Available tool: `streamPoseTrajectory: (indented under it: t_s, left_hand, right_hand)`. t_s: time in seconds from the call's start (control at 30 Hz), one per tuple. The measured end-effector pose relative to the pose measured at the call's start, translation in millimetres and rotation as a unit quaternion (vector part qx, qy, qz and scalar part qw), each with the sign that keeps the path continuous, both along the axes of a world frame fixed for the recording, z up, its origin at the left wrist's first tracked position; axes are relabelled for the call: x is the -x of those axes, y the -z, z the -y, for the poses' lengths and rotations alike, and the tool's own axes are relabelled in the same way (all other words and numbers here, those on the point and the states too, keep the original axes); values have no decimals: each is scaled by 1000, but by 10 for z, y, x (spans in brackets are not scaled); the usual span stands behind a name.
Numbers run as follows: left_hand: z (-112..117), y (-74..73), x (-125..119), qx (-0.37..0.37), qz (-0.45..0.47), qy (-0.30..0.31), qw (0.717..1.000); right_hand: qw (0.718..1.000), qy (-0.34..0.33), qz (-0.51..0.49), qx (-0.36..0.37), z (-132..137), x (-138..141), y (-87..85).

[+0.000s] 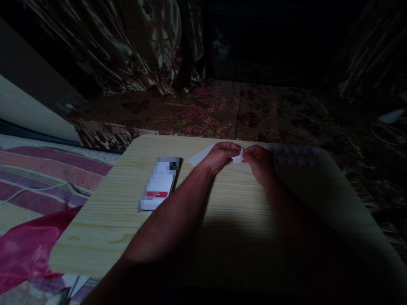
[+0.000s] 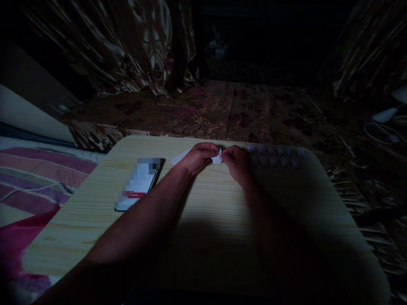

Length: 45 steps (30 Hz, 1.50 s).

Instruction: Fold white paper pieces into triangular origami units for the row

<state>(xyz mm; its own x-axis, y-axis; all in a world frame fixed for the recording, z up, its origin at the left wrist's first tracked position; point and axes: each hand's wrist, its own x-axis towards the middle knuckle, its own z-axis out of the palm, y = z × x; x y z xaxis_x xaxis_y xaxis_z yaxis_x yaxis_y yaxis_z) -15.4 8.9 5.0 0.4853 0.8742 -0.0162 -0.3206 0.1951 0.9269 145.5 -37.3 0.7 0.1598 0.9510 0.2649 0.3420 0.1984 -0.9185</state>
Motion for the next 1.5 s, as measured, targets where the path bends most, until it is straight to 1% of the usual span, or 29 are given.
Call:
streamPoseTrajectory:
  t_s: [0.2, 0.37, 0.5, 0.6, 0.8, 1.0, 1.2, 1.3, 1.5]
  left_hand:
    - [3, 20, -5, -1, -7, -11, 1000]
    - [-13, 67, -15, -23, -25, -20, 999]
    - [-15, 86, -27, -42, -32, -33, 998]
    - [-12, 87, -33, -49, -42, -39, 997]
    - [-15, 101, -45, -58, -56, -48, 996]
    - [-35, 133, -47, -69, -65, -50, 994]
    - [-12, 110, -51, -71, -70, -54, 994]
    - [12, 87, -70, -68, -64, -67, 993]
    - [67, 50, -93, -98, -73, -81, 989]
  right_hand:
    - [1000, 1, -2, 13, 7, -3, -15]
    - [1000, 5, -5, 4, -7, -9, 14]
    - [1000, 9, 13, 14, -2, -16, -6]
    - [1000, 12, 23, 16, 0, -18, -20]
    - [1000, 16, 3, 19, -1, -5, -16]
    - [1000, 17, 19, 13, 5, -8, -30]
    - [999, 22, 23, 15, 7, -10, -32]
    - [999, 19, 32, 19, 8, -7, -34]
    - [999, 30, 41, 6, 11, 0, -37]
